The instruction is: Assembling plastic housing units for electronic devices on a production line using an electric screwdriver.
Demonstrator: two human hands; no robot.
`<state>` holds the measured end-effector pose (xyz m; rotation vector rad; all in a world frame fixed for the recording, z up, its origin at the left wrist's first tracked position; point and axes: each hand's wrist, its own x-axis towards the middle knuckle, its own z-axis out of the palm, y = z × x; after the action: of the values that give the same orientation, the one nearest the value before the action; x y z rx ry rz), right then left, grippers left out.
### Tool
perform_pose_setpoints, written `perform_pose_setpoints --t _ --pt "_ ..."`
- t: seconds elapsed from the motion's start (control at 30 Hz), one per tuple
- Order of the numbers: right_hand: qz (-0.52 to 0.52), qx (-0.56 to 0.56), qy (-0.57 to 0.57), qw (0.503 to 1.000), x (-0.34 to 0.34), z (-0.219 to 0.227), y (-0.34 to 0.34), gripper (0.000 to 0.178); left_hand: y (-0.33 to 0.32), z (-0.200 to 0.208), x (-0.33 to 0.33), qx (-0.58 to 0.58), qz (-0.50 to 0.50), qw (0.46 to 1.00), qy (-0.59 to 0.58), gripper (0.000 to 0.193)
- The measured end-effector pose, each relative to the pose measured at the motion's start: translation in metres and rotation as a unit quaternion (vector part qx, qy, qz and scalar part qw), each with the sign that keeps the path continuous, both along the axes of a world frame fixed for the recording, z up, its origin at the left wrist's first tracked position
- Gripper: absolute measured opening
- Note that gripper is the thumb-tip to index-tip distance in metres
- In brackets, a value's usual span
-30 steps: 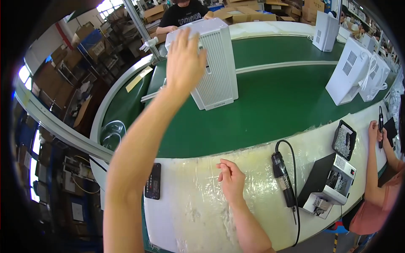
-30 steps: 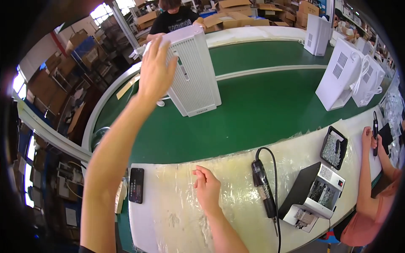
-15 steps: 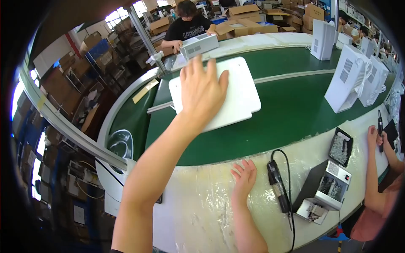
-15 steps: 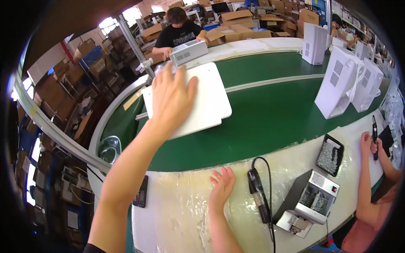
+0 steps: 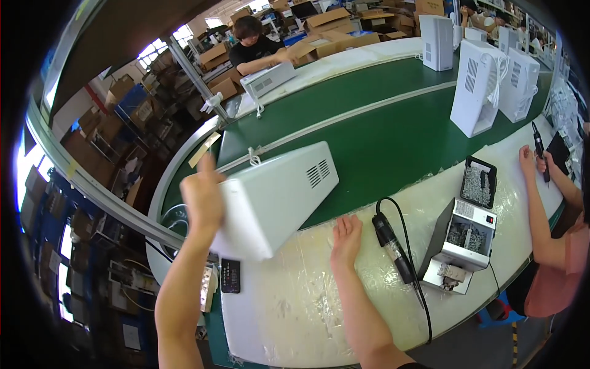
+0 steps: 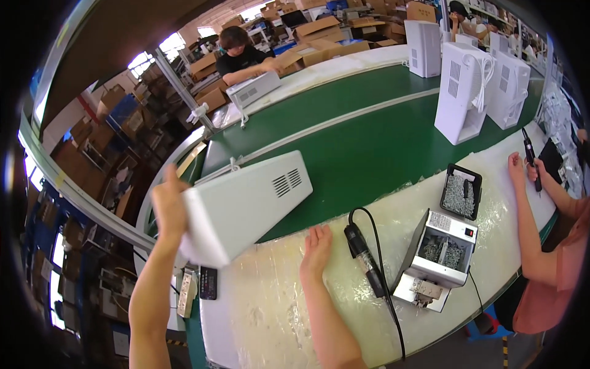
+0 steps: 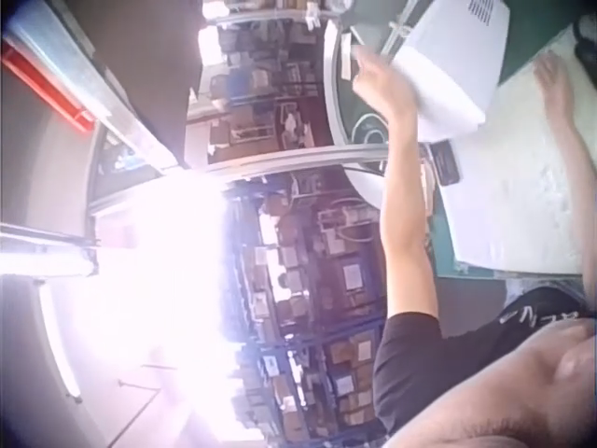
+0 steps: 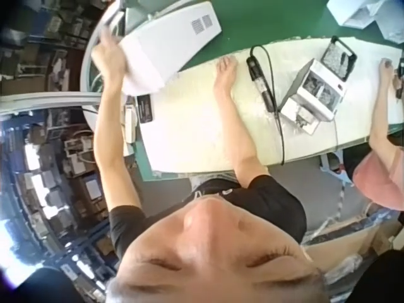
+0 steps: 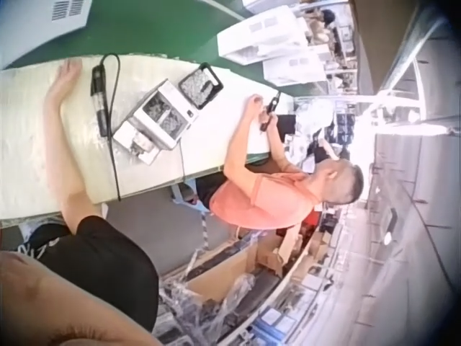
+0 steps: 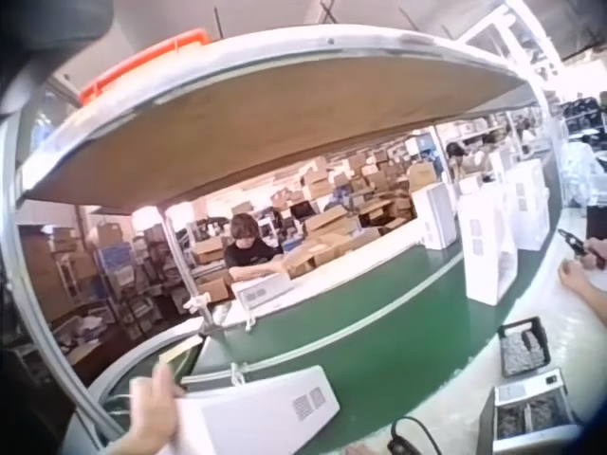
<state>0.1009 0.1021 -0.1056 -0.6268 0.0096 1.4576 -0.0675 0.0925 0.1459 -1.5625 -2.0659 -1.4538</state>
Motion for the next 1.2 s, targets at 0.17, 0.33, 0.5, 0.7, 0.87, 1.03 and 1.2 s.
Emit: perform_pose_setpoints --t 0.17,0.33,0.5,0.7,0.87,1.03,1.2 --pt "0.000 0.039 0.119 0.992 0.024 0.009 0.003 0.061 -0.120 0.032 -0.046 0.084 0.002 0.941 -0.328 0.056" --pt "0.124 0.108 0.149 0.975 0.047 0.046 0.000 0.043 -0.216 -0.035 -0.019 0.261 0.007 0.901 -0.347 0.034" --pt "0.178 0.145 -0.097 0.968 0.063 0.075 -0.012 0.027 -0.316 -0.133 -0.038 0.193 0.016 0.889 -0.416 0.029" --pt "-0.089 0.077 -0.808 0.576 0.076 0.053 -0.034 0.038 -0.379 -0.231 -0.111 0.119 0.000 0.858 -0.500 0.038" --pt "0.062 -0.063 -0.904 0.419 0.116 0.038 -0.058 0.038 -0.373 -0.275 -0.187 0.004 -0.161 0.761 -0.629 0.040" --pt "0.196 -0.035 -0.892 0.406 0.135 0.051 -0.084 0.038 -0.277 -0.148 -0.166 -0.296 -0.048 0.886 -0.355 0.048" --pt "0.111 0.075 -0.833 0.537 0.177 0.110 -0.133 0.042 -0.215 -0.047 -0.075 -0.356 -0.250 0.892 -0.123 0.033"
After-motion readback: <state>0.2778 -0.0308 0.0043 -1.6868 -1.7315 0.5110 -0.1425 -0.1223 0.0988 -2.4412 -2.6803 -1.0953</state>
